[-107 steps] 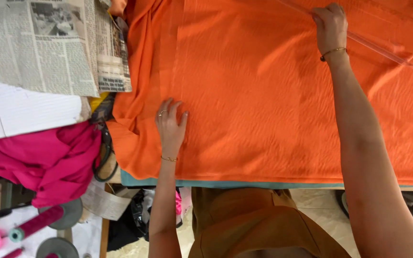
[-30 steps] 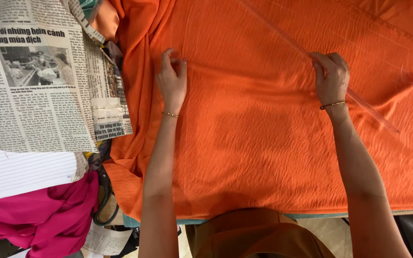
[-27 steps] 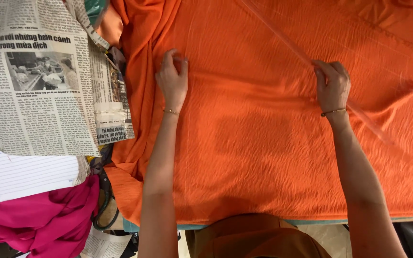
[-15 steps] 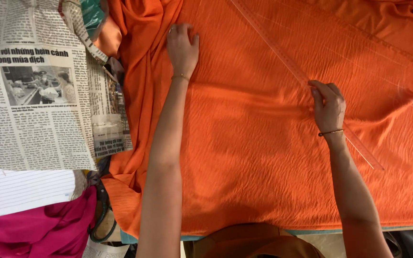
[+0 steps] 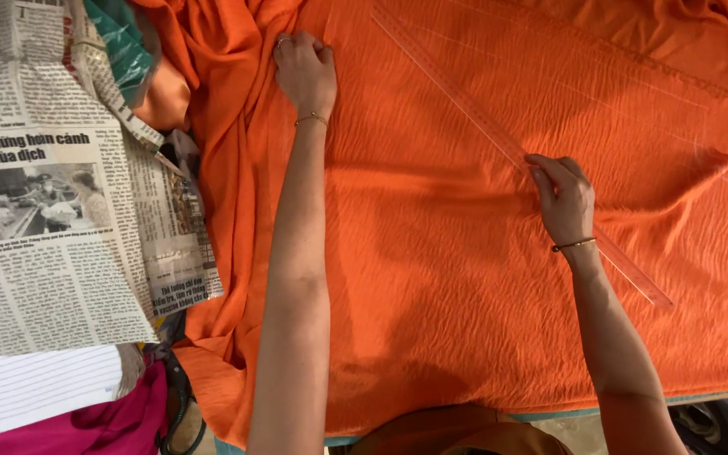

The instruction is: The recorder uses a ruler and white chalk to mark a pattern on orange fabric.

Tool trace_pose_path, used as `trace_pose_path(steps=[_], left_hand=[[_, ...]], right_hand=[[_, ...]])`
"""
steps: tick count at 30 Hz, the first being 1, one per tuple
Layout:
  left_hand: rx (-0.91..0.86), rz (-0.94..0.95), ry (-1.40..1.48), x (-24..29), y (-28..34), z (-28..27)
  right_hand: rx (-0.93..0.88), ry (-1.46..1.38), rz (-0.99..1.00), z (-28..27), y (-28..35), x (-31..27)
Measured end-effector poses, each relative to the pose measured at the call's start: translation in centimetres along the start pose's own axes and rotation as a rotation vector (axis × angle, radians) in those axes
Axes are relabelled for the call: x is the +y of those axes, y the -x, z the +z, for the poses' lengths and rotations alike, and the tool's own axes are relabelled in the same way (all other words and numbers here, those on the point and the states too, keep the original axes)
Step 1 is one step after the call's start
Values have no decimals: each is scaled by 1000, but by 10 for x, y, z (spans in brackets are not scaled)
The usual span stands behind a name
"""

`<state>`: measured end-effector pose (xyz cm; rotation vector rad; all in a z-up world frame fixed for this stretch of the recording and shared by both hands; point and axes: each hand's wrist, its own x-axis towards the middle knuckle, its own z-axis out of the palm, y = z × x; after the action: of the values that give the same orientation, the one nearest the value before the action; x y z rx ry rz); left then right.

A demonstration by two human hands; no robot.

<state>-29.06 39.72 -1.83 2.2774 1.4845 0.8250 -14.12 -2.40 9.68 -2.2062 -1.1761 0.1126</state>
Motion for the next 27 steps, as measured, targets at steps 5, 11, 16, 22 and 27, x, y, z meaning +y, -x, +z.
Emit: trace_pose_path(steps=[5,11,16,22,27], left_hand=[[59,33,0,-1,2,0],[91,34,22,-4,2,2],[89,26,22,-1,1,-3],[79,35,7,3,-4,6],[54,38,52,13,-20,18]], right_hand=[[-24,24,26,5,-4,0],[-32,21,18,6,-7,-3],[-28,4,7,9,-10,-3],[-28,27,33,9,-13,-4],[-7,-6,64,5,-14,-7]])
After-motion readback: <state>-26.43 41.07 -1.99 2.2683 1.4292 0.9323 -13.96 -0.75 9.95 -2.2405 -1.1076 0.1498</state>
